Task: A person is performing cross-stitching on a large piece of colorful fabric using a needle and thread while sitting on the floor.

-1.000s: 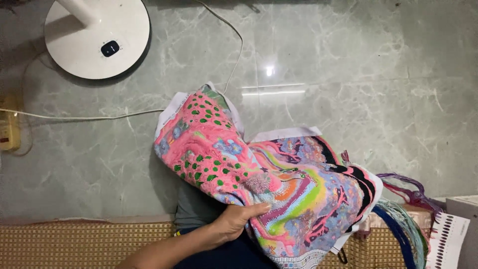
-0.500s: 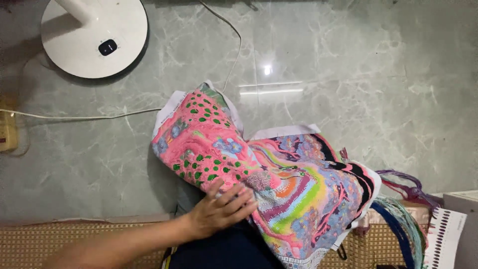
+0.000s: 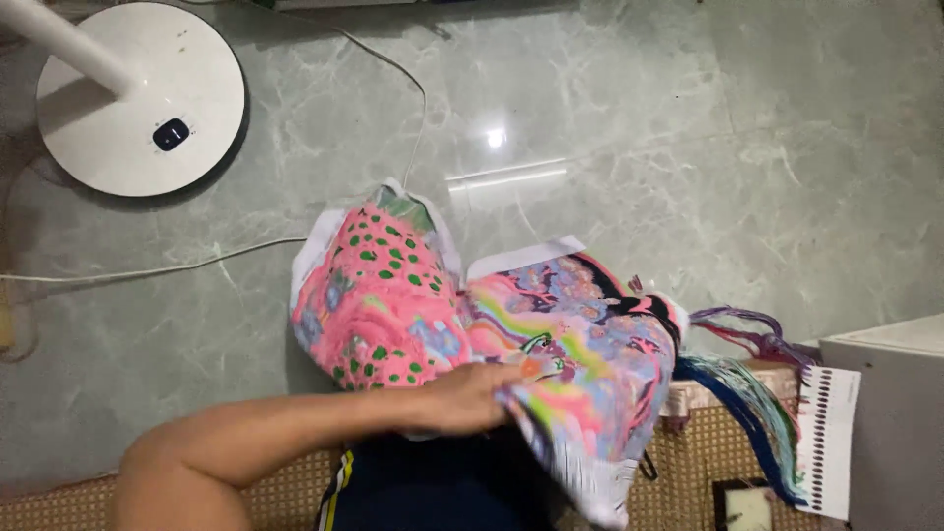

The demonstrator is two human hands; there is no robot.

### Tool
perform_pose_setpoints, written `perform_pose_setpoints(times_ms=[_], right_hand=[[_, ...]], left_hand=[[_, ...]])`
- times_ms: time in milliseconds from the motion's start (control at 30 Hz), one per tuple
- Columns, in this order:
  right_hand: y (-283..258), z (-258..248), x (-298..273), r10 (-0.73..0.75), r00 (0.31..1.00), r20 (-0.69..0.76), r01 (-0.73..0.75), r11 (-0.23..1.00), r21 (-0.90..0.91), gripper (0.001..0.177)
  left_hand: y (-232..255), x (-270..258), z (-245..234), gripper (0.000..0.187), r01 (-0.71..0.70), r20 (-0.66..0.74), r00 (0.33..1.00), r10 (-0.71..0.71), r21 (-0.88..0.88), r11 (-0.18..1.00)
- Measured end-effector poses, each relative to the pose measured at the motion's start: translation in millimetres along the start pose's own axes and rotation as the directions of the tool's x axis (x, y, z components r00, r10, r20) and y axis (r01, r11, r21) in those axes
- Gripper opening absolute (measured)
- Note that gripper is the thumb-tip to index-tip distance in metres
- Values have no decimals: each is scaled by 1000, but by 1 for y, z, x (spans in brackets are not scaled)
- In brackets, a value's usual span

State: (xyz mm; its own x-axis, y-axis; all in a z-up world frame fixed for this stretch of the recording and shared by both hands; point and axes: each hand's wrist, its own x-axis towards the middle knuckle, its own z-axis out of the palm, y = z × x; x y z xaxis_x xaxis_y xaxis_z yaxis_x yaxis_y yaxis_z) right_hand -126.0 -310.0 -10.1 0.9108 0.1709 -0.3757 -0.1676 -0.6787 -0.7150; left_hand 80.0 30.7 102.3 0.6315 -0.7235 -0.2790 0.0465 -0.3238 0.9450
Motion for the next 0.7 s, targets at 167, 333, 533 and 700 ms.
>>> perform_pose_setpoints(times_ms=[167,333,533,700], right_hand=[[-112,-38,58,20,996,-92,30,857,514,16],[-147,-39,67,123,969,-216,45,770,637,19],[-189,-41,71,5,919,-394,144,927,346,23],[-192,-32,69,17,895,-445,137,940,313,28]], left_hand=[[-3,28,12,36,301,85,891,-445,-845,442],[-4,33,29,40,315,164,859,-485,-916,249],[-29,27,40,38,254,223,832,-509,-967,-9],[-10,26,28,31,229,211,756,-619,-972,-53]])
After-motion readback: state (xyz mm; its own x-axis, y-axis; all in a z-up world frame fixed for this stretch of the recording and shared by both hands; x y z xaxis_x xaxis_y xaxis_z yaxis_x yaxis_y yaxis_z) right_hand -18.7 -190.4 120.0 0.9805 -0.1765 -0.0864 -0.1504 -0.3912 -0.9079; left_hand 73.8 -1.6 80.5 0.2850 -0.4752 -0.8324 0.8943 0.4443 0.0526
